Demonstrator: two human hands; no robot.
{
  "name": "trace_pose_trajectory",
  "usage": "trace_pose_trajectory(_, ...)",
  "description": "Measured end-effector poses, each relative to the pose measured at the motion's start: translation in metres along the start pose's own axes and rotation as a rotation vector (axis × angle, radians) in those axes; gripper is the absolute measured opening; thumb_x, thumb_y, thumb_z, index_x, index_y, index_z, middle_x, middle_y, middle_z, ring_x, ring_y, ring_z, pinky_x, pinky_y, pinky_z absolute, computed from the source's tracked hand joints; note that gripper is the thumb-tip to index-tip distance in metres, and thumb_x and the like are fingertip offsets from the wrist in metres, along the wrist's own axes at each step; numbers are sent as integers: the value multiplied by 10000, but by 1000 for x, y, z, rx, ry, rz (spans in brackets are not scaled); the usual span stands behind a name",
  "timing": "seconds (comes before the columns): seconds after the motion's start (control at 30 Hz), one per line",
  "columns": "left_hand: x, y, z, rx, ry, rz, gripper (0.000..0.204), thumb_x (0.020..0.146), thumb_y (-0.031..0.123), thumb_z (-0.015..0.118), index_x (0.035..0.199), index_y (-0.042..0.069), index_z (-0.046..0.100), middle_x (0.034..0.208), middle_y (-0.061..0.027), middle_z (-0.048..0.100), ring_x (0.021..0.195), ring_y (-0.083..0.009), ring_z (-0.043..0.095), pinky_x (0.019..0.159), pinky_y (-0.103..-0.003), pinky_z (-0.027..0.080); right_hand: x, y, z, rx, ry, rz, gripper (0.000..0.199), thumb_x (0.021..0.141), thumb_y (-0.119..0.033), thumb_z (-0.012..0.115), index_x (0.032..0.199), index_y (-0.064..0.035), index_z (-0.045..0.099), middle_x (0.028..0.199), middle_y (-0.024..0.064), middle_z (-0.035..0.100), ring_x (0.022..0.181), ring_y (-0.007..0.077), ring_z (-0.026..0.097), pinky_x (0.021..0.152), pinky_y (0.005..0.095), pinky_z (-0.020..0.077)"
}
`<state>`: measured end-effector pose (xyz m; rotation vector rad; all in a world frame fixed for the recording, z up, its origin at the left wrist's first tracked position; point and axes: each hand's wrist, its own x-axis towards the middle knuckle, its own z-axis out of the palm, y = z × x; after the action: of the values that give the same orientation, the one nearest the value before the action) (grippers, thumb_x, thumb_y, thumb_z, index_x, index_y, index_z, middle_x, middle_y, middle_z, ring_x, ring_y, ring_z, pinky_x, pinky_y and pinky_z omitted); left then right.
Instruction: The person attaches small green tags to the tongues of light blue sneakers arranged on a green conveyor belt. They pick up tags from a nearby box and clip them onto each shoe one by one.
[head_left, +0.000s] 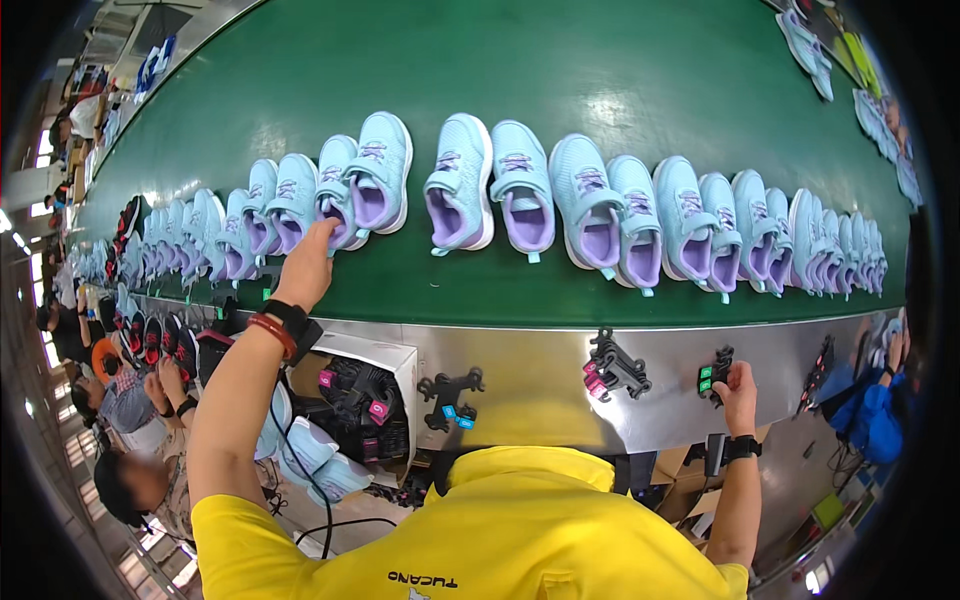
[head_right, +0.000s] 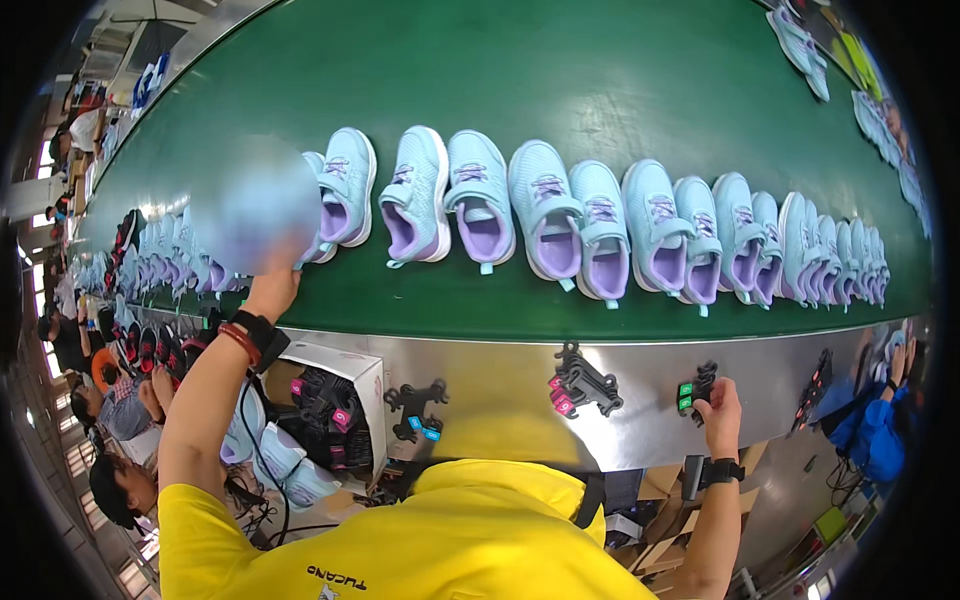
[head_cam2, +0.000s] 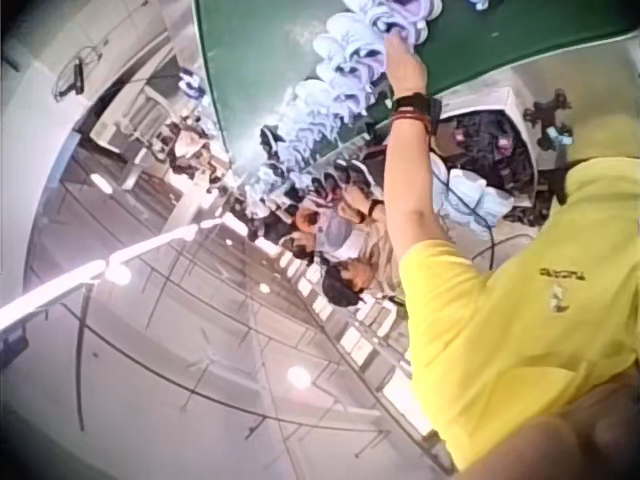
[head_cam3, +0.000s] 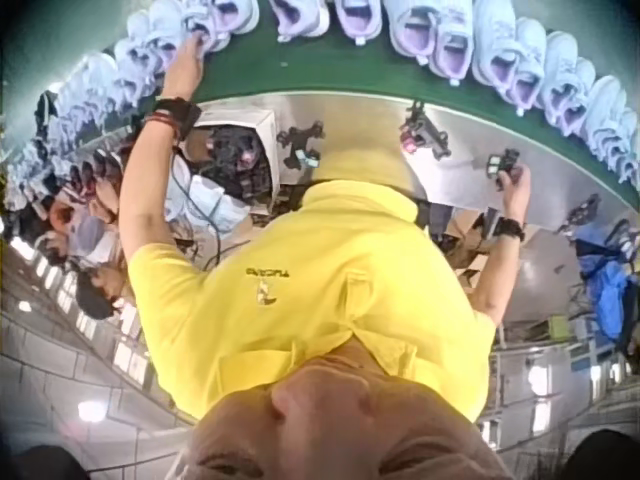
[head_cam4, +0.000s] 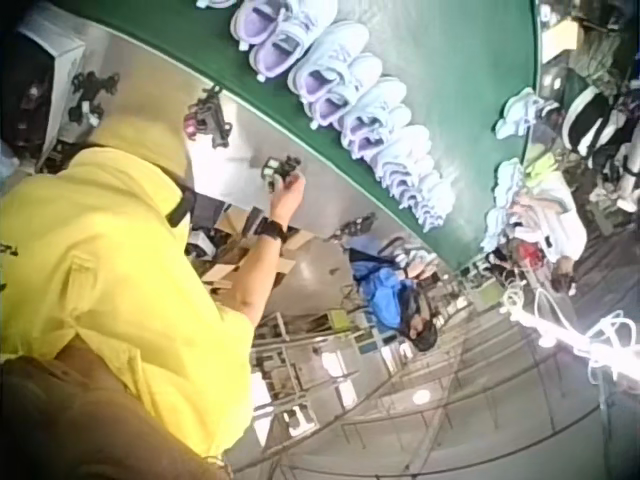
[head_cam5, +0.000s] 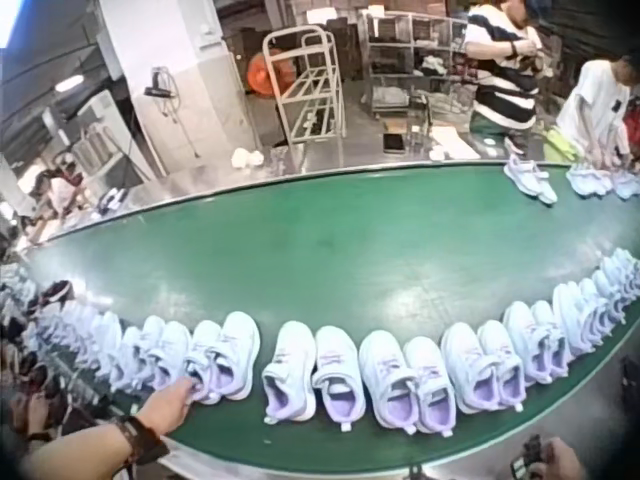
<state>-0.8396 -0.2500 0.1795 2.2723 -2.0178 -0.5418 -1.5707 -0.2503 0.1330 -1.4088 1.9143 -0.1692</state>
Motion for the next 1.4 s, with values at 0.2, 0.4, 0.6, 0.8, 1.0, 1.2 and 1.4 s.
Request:
trace_pose_trajectory(0.2, 2, -22, 9, -198, 1, 161, 335, 775, -107, 553, 1076, 38, 540, 1054, -158, 594, 999, -380, 580, 839, -402, 478, 4, 24, -23, 341, 49, 152, 161, 818, 15, 644, 880, -71, 524, 774, -59, 459, 671, 52, 440, 626, 205, 395)
trace_pose_trajectory(0.4, 0, -22, 4, -214, -37, 227, 233, 781, -23, 635, 997, 42, 578, 959, -124, 612, 886, -342, 606, 757, -387, 495, -9, -217, 41, 480, -408, 35, 110, 967, -161, 480, 924, -60, 489, 786, 33, 557, 636, 162, 624, 582, 268, 518)
trace_pose_trajectory(0.6, 6, -23, 8, -258, -49, 222, 214, 784, 14, 645, 983, 57, 581, 919, -125, 619, 857, -351, 610, 720, -401, 494, -42, -426, 244, 573, -1041, 16, 177, 992, -258, 471, 1049, -94, 437, 683, 16, 581, 518, 118, 569, 457, 241, 391)
trace_pose_trajectory(0.8, 5, -25, 5, -240, -72, 218, 188, 785, 44, 645, 958, 64, 573, 893, -106, 615, 821, -340, 612, 673, -419, 495, -58, -451, 323, 774, -1054, 122, 204, 992, -207, 444, 1086, -28, 417, 731, 69, 599, 534, 143, 586, 447, 262, 429)
trace_pose_trajectory(1.0, 10, -28, 4, -101, -177, 282, 128, 816, 81, 606, 942, 82, 585, 898, -91, 619, 764, -333, 619, 634, -414, 500, -63, -463, 322, 648, -1217, -2, 199, 990, -208, 461, 1062, -23, 478, 693, 56, 583, 531, 123, 569, 464, 262, 430)
trace_pose_trajectory(1.2, 6, -17, -18, -100, -199, 470, 332, 798, 139, 619, 1126, 149, 568, 1120, -75, 579, 786, -307, 651, 642, -399, 529, -35, -461, 312, 535, -1312, -123, 247, 997, -221, 434, 1071, -22, 561, 684, 32, 586, 534, 134, 572, 504, 279, 451)
trace_pose_trajectory(1.4, -9, -17, -19, -76, -343, 257, 421, 807, 115, 591, 1222, 168, 549, 993, -117, 568, 784, -327, 634, 653, -435, 501, 1, -491, 284, 44, -189, -1201, 151, 851, -120, 546, 957, -35, 611, 829, 121, 600, 803, 299, 632, 655, 394, 506)
